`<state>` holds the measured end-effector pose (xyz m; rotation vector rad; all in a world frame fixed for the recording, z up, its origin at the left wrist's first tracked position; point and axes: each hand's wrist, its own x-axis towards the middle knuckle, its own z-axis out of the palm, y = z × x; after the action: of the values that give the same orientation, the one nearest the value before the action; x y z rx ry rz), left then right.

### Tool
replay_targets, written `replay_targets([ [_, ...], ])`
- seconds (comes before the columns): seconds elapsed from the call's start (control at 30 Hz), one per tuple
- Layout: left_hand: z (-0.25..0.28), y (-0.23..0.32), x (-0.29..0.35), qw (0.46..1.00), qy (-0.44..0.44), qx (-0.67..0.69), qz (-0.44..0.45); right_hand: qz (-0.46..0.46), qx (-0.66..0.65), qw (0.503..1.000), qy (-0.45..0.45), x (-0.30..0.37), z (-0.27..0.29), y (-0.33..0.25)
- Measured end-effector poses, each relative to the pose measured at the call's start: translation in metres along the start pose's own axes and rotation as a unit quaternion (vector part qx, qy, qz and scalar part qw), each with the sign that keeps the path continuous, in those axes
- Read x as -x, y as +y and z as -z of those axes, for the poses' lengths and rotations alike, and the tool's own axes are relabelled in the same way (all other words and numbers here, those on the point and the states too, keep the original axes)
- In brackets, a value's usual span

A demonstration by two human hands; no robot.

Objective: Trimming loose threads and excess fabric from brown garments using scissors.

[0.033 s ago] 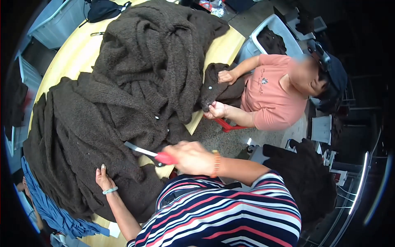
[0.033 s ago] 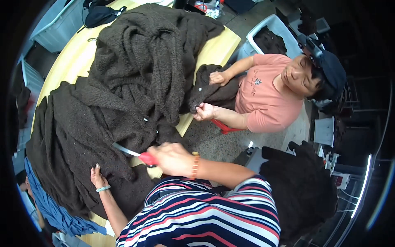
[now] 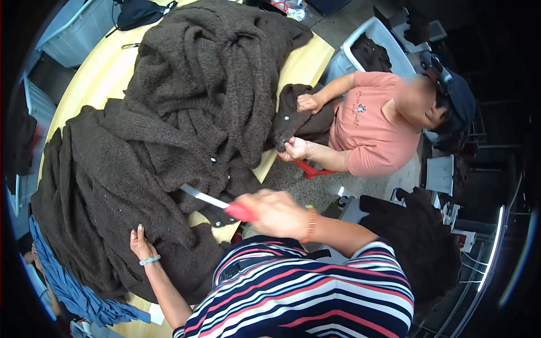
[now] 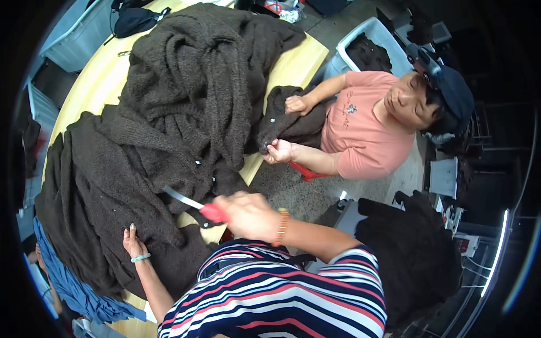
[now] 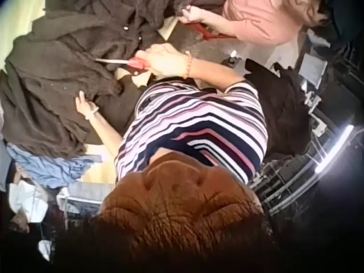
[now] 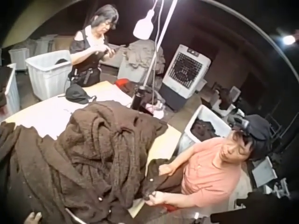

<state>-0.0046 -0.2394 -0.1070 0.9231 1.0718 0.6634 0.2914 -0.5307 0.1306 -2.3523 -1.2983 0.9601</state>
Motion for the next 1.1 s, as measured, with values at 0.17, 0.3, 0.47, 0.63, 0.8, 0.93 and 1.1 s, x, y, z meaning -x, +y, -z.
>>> replay_targets([
  [0.17, 0.024, -0.007, -0.018, 0.999, -0.034, -0.031, 0.003, -0.192, 0.076, 0.972, 0.11, 0.085, 0.039, 0.045],
  [0.3, 0.021, -0.007, -0.02, 0.997, 0.007, -0.072, 0.028, -0.304, 0.099, 0.943, 0.089, 0.106, 0.035, 0.072],
  [0.47, 0.003, -0.002, -0.011, 0.998, 0.008, -0.059, 0.02, -0.332, 0.093, 0.937, 0.065, 0.103, 0.029, 0.086],
  [0.63, 0.032, -0.014, -0.02, 0.998, -0.038, -0.043, 0.005, -0.315, 0.106, 0.941, 0.067, 0.098, 0.034, 0.087],
  [0.8, 0.029, -0.017, -0.02, 0.998, -0.059, -0.028, -0.005, -0.292, 0.107, 0.948, 0.067, 0.096, 0.036, 0.088],
  [0.93, 0.027, -0.018, -0.02, 0.998, -0.039, -0.05, -0.007, -0.295, 0.108, 0.945, 0.093, 0.096, 0.038, 0.088],
  [1.1, 0.027, -0.021, -0.019, 0.998, -0.047, -0.048, -0.02, -0.319, 0.117, 0.935, 0.105, 0.099, 0.038, 0.089],
])
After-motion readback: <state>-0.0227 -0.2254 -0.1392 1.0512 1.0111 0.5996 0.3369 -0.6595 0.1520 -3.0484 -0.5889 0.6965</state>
